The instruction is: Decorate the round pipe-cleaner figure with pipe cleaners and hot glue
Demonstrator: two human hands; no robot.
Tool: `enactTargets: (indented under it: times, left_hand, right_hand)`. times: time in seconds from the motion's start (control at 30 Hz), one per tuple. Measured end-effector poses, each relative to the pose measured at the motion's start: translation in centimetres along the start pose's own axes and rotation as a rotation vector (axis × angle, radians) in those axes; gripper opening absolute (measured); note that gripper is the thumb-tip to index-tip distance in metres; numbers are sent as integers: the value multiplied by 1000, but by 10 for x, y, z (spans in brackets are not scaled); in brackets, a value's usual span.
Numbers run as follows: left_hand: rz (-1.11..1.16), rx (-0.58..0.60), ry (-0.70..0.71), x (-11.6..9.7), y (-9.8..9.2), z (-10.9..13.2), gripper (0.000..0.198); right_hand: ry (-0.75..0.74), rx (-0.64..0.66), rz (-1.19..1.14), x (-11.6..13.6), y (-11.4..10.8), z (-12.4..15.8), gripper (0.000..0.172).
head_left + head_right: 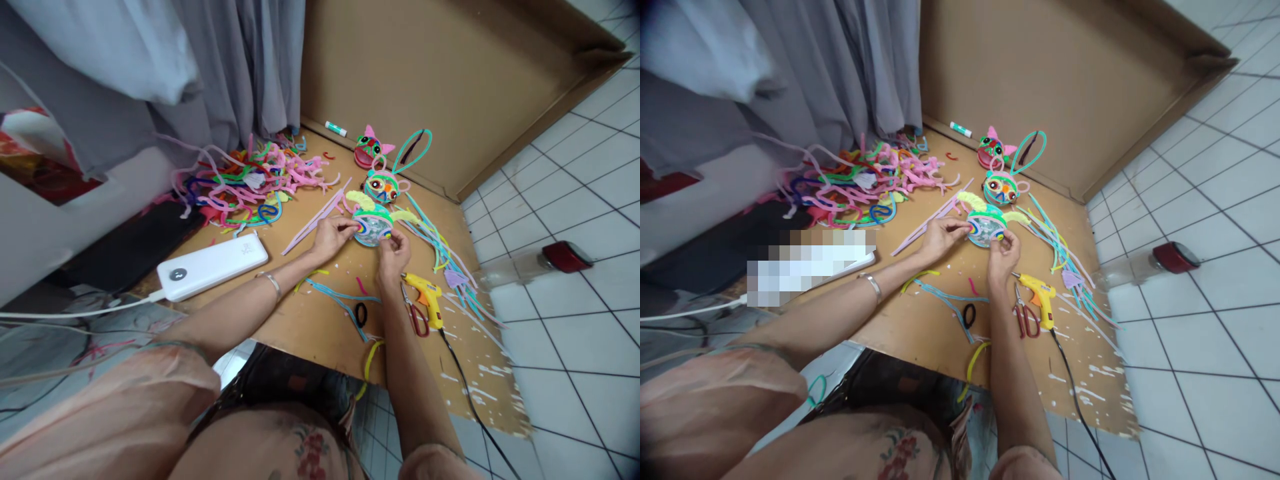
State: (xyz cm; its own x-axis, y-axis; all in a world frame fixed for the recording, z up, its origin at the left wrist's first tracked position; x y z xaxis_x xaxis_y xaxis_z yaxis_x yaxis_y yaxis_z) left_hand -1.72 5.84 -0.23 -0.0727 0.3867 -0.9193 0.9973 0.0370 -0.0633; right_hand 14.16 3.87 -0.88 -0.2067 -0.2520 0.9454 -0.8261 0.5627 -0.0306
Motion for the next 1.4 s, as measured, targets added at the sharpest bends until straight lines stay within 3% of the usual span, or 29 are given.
enactTargets:
  times: [0.33, 0.7, 1.0, 1.4]
  left_hand:
    - [225, -28, -53, 7, 9, 1, 35]
    - [193, -24, -31, 5, 9, 3, 16]
    - [2, -17, 37, -1, 2, 4, 14]
    - [24, -34, 17, -3, 4, 3, 12]
  right_hand:
    - [11, -6, -35, 5, -2, -2, 39]
    - [3, 1, -2, 2, -2, -4, 40]
    - [5, -3, 2, 3, -2, -3, 39]
    - [-27, 20, 40, 4, -2, 1, 39]
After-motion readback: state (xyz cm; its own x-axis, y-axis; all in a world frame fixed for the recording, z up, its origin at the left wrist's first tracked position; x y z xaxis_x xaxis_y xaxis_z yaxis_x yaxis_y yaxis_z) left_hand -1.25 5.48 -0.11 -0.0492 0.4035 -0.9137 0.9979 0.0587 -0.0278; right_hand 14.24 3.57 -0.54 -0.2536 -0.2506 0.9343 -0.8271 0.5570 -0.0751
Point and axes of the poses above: each hand's wrist, its own z-axis away from the middle knuckle, its own y-axis out of the palm, x = y × z, the point moved 1 cm from there along -z, towards the middle knuckle, and after that the axes turned 1 degree about x, right-handed, at the moved point
